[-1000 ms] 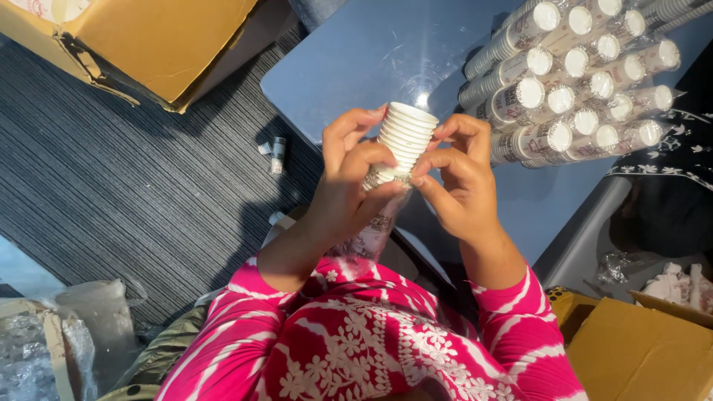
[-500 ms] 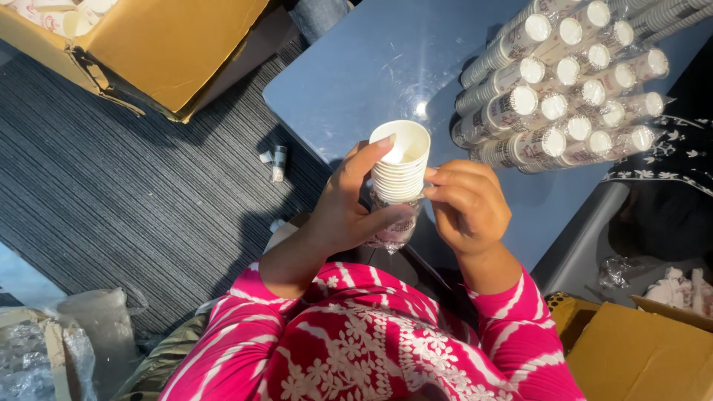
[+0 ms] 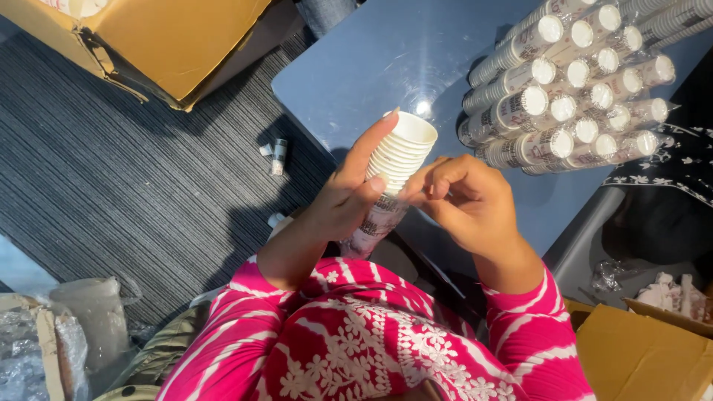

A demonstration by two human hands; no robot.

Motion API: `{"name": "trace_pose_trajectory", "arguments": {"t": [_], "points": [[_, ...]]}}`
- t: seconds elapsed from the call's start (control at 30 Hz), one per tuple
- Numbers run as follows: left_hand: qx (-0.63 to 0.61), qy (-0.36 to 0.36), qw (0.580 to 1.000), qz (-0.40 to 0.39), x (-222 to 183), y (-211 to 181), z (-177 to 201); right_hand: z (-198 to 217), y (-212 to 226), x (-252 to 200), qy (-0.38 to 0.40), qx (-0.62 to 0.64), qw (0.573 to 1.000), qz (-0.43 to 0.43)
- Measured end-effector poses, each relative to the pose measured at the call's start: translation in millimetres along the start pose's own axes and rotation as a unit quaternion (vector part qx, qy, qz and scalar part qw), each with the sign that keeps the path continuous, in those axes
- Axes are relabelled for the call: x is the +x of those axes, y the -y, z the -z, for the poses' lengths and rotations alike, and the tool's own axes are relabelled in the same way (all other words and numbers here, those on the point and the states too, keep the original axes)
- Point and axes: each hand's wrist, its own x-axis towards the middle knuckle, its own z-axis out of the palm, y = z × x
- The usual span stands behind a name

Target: Sorting, stacking, and placing plastic wrap over paper cups before organizing them into groups on a table.

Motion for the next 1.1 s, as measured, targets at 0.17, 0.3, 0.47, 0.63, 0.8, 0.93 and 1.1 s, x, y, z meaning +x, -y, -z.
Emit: {"name": "trace_pose_trajectory", "arguments": {"t": [0.17,0.3,0.47,0.63,0.8,0.93,1.1], "points": [[0.310,0.002,0.947,-0.079,1.3,-14.2,3.9,0.2,24.0,9.8,0.056,-0.268,0.961,-0.040],[0.300,0.015,0.944,-0.134,0.0,-17.9,4.6,8.1,22.3,21.6,0.132,-0.329,0.929,0.104],[0.263,-0.015,0.960,-0.093,1.3,-19.6,5.6,24.3,10.2,38.0,0.178,-0.425,0.861,0.217],[0.139,0.011,0.989,-0.049,9.5,-11.3,1.2,45.1,-8.2,35.9,0.132,-0.386,0.886,0.221],[0.120,-0.020,0.992,-0.027,12.1,-2.9,-1.0,30.9,-1.5,25.9,0.011,-0.338,0.928,0.154],[0.064,-0.020,0.996,-0.067,14.1,5.3,-0.7,25.4,10.2,24.5,0.013,-0.329,0.934,0.138],[0.143,-0.021,0.987,-0.064,20.0,0.4,-3.9,23.5,28.2,27.2,0.081,-0.343,0.933,0.073]]}}
